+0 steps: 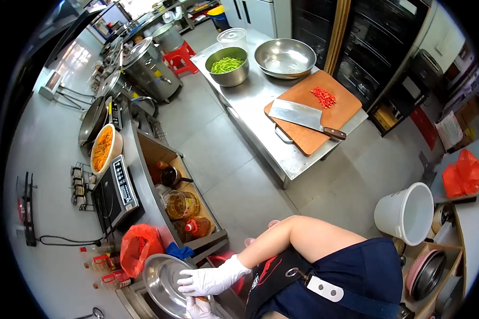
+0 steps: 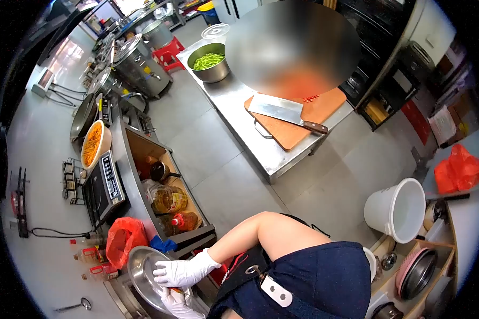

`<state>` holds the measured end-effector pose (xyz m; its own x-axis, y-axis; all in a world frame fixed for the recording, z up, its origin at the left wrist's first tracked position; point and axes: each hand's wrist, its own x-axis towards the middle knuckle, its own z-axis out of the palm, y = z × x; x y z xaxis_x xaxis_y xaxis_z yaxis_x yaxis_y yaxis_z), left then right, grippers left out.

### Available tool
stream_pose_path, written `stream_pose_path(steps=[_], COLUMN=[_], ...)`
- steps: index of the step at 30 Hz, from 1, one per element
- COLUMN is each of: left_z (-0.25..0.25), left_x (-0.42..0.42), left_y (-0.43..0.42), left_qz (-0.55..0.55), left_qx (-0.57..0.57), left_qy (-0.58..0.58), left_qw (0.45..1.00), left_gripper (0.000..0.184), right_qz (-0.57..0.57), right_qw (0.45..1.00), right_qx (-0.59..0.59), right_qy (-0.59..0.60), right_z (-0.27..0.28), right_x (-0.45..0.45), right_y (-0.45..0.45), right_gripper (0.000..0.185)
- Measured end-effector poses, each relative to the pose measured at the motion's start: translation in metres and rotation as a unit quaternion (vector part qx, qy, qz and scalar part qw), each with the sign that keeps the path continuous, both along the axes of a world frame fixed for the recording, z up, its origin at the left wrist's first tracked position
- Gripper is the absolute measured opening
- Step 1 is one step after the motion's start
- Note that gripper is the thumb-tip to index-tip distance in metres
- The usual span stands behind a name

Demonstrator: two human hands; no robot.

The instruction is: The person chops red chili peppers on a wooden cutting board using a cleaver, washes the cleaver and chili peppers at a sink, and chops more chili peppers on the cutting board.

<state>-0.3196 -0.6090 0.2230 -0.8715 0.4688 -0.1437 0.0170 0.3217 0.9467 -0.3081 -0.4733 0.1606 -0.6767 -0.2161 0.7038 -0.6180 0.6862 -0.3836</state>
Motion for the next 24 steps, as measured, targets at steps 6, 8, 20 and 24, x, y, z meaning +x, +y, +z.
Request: stream_pose_path(steps=[6, 8, 20, 24], left_z=[-0.035, -0.042, -0.084, -0.12], left_x=[-0.04, -0.048, -0.099, -0.137], left_y=[-0.065, -0.104, -0.324, -0.372], left_qz=[0.229, 0.28, 0.328, 0.387], left_qx=[0.268, 0.331, 0.542, 0.504], left_qy=[-0.229, -0.236, -0.194, -0.153], left_qw=[0.908, 0.87, 0.749, 0.757], left_gripper=[0.027, 0.025, 0.03, 0.026], right_qz=[0.033, 0.047, 0.196, 0.229], right_qw=[0.997, 0.997, 0.964, 0.949], right_qx=[0.0, 0.016, 0.152, 0.164], right_qy=[0.071, 0.062, -0.093, -0.142], right_z=[0.006, 0.006, 0.045, 0.038], right_x=[-0.005, -0.011, -0.115, -0.157], right_y=[-0.016, -0.026, -0.141, -0.192], right_gripper=[0.046, 0.043, 0.024, 0.028])
